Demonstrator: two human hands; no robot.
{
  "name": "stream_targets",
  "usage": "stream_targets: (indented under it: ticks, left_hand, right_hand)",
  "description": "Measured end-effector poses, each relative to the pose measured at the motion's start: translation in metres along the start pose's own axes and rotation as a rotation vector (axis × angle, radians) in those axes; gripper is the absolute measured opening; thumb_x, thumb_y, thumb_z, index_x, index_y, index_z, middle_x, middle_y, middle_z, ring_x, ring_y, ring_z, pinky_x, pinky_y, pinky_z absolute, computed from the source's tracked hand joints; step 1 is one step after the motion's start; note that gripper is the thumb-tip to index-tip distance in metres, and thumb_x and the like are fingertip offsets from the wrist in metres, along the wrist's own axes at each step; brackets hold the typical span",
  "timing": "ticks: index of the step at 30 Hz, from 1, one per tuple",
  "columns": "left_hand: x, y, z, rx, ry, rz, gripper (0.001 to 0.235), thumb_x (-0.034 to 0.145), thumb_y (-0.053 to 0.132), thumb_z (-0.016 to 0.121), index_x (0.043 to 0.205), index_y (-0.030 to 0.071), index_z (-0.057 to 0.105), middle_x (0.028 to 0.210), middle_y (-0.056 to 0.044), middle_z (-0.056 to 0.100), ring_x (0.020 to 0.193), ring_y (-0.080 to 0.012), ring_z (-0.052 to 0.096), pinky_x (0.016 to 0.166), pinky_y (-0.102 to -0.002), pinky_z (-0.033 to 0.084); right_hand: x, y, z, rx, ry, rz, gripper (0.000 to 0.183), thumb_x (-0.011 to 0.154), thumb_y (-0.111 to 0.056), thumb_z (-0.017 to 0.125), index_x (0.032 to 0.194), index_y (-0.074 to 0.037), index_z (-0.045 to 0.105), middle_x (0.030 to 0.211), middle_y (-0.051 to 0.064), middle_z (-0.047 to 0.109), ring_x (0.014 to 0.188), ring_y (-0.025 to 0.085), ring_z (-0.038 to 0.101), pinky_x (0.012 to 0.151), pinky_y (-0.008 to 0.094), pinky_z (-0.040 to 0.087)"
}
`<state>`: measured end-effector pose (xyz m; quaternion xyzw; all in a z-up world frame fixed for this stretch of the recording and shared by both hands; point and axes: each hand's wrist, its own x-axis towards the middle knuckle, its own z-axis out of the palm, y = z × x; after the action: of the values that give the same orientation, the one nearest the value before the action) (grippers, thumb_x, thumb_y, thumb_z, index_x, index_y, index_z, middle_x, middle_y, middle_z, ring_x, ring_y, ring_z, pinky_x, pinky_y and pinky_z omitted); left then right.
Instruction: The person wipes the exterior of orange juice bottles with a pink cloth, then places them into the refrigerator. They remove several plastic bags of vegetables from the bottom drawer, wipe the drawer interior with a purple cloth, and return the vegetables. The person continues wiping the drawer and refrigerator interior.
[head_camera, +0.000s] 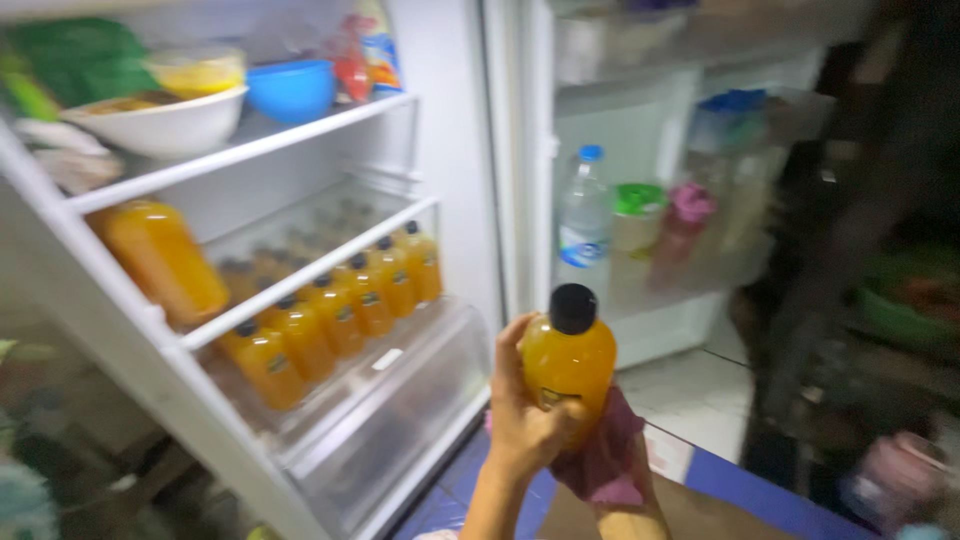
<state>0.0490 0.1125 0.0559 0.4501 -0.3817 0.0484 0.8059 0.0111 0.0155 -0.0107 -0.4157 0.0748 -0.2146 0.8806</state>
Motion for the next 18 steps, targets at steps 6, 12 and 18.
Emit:
stream_targets:
  ticks: [6, 12, 18]
  left_hand:
    - [-0.003, 0.036, -0.032, 0.488, 0.206, 0.126, 0.087, 0.077, 0.022, 0.090, 0.148, 0.002, 0.045, 0.130, -0.018, 0.073, 0.120, -0.0290, 0.073, 0.106, -0.041, 0.057]
    - [-0.007, 0.065, -0.081, 0.584, 0.322, 0.173, 0.109, 0.062, 0.024, 0.101, 0.147, 0.003, 0.035, 0.117, -0.015, 0.071, 0.098, -0.0282, 0.075, 0.086, -0.037, 0.063]
    - [0.002, 0.088, -0.163, 0.410, 0.311, 0.153, 0.085, 0.081, 0.026, 0.095, 0.147, 0.005, 0.045, 0.120, -0.015, 0.073, 0.104, -0.0279, 0.074, 0.093, -0.038, 0.063]
  right_hand:
    - [0.027, 0.057, 0.023, 0.097, -0.070, 0.125, 0.050, 0.107, -0.037, 0.052, 0.143, -0.002, 0.057, 0.110, 0.012, 0.064, 0.085, 0.021, 0.060, 0.071, 0.034, 0.049]
    - [0.046, 0.142, 0.030, 0.140, -0.109, 0.196, 0.051, 0.108, -0.038, 0.053, 0.144, -0.002, 0.054, 0.112, 0.014, 0.063, 0.088, 0.024, 0.060, 0.072, 0.037, 0.049]
    - [0.047, 0.179, 0.081, -0.046, -0.087, 0.055, 0.052, 0.109, -0.038, 0.055, 0.145, -0.002, 0.052, 0.114, 0.015, 0.062, 0.090, 0.027, 0.060, 0.074, 0.040, 0.049]
